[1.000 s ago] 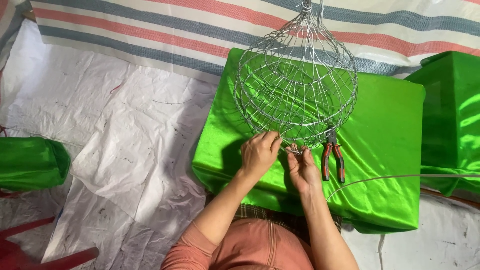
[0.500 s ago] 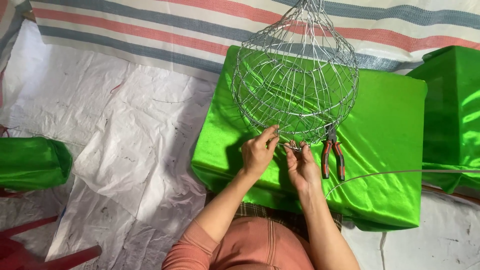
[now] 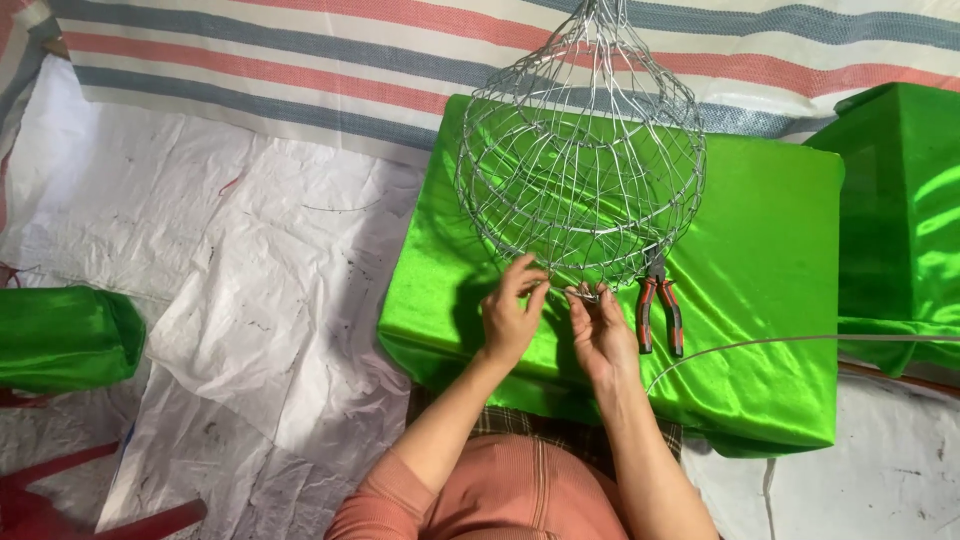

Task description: Trimming and bending sharp wire ends on a leaf-shaped wireframe using wire cutters to smooth the edges.

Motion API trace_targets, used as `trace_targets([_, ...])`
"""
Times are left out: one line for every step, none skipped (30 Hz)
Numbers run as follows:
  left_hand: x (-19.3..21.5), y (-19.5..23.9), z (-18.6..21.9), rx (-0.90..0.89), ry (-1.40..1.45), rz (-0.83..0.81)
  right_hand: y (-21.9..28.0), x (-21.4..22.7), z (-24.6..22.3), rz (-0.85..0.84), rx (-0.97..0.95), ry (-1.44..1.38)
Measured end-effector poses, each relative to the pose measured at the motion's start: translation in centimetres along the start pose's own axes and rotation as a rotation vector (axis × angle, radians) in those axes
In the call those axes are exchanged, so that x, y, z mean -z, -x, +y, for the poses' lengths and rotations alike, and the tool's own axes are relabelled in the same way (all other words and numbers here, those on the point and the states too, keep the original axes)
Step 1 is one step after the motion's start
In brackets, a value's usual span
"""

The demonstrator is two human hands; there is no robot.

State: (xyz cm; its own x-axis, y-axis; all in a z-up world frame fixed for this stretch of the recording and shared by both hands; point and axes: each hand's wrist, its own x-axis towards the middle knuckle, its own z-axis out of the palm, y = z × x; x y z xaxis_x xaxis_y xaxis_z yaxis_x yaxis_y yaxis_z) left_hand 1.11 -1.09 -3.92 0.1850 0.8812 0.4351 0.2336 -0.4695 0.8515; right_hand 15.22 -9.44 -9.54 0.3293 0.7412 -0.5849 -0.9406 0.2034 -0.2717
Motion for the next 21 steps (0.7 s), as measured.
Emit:
trace_targets([0.1, 1.3, -0.4, -0.003, 0.002, -0.003, -0.2, 0.2, -0.1, 0.000, 0.004, -0.003])
trace_targets([0.2, 2.6, -0.9, 0.156, 0.145, 0.089, -0.4, 0.5, -0.2, 0.008, 0.005, -0.003])
trace_targets([0.4, 4.1, -1.3, 0.318, 0.284, 0.180, -0.5, 0.8, -0.1, 0.019, 0.003, -0.002])
trace_targets([0.3, 4.1, -1.0, 0.319, 0.284, 0.177, -0.6, 1.0, -0.2, 0.021, 0.004, -0.005])
trace_targets([0.3, 4.3, -0.6, 0.485, 0.385, 0.108, -0.6, 1.3, -0.3, 0.024, 0.006, 0.001])
trace_targets([0.3, 4.4, -0.3, 0.651, 0.487, 0.037, -0.7, 1.5, -0.3, 0.028, 0.008, 0.008])
trace_targets([-0.2, 4.2, 0.1, 0.658, 0.487, 0.043, -0.4, 1.5, -0.4, 0.032, 0.003, 0.015])
trace_targets([-0.7, 3.9, 0.5, 0.807, 0.605, 0.049, -0.1, 1.5, -0.5, 0.027, -0.001, 0.006])
trace_targets([-1.1, 3.2, 0.9, 0.945, 0.726, 0.055, -0.2, 1.0, -0.6, 0.013, -0.004, -0.003])
trace_targets([-1.4, 2.8, 1.3, 0.942, 0.729, 0.062, -0.2, 0.9, -0.7, 0.009, -0.006, 0.003])
trace_targets([-1.8, 2.4, 1.7, 1.001, 0.790, 0.056, -0.2, 0.8, -0.7, 0.005, -0.005, 0.003])
trace_targets([-2.2, 2.0, 2.1, 1.061, 0.851, 0.050, -0.2, 0.8, -0.9, 0.002, -0.003, 0.002])
trace_targets([-2.6, 1.9, 1.9, 1.061, 0.852, 0.047, 0.0, 0.7, -0.8, 0.003, 0.000, 0.002])
trace_targets([-3.1, 1.8, 1.6, 1.047, 0.846, 0.060, 0.1, 0.6, -0.7, 0.004, 0.006, 0.003])
trace_targets([-3.5, 1.7, 1.3, 1.035, 0.838, 0.072, 0.3, 0.5, -0.6, 0.006, 0.012, 0.003])
trace_targets([-3.9, 2.0, 0.7, 1.037, 0.838, 0.069, 0.7, 0.5, -0.8, 0.009, 0.014, 0.002])
trace_targets([-4.1, 2.2, -0.1, 1.043, 0.823, 0.070, 1.0, 0.3, -0.8, 0.010, 0.025, 0.027])
trace_targets([-4.4, 2.3, -0.8, 1.050, 0.808, 0.072, 1.4, 0.1, -0.7, 0.011, 0.036, 0.053])
trace_targets([-4.6, 2.6, -1.5, 1.049, 0.807, 0.072, 1.2, 0.3, -0.5, 0.010, 0.035, 0.053])
trace_targets([-4.7, 2.8, -2.1, 1.048, 0.791, 0.073, 1.1, 0.5, -0.2, 0.033, 0.066, 0.085])
trace_targets([-5.0, 3.1, -2.8, 1.048, 0.776, 0.075, 0.9, 0.7, 0.0, 0.056, 0.097, 0.118])
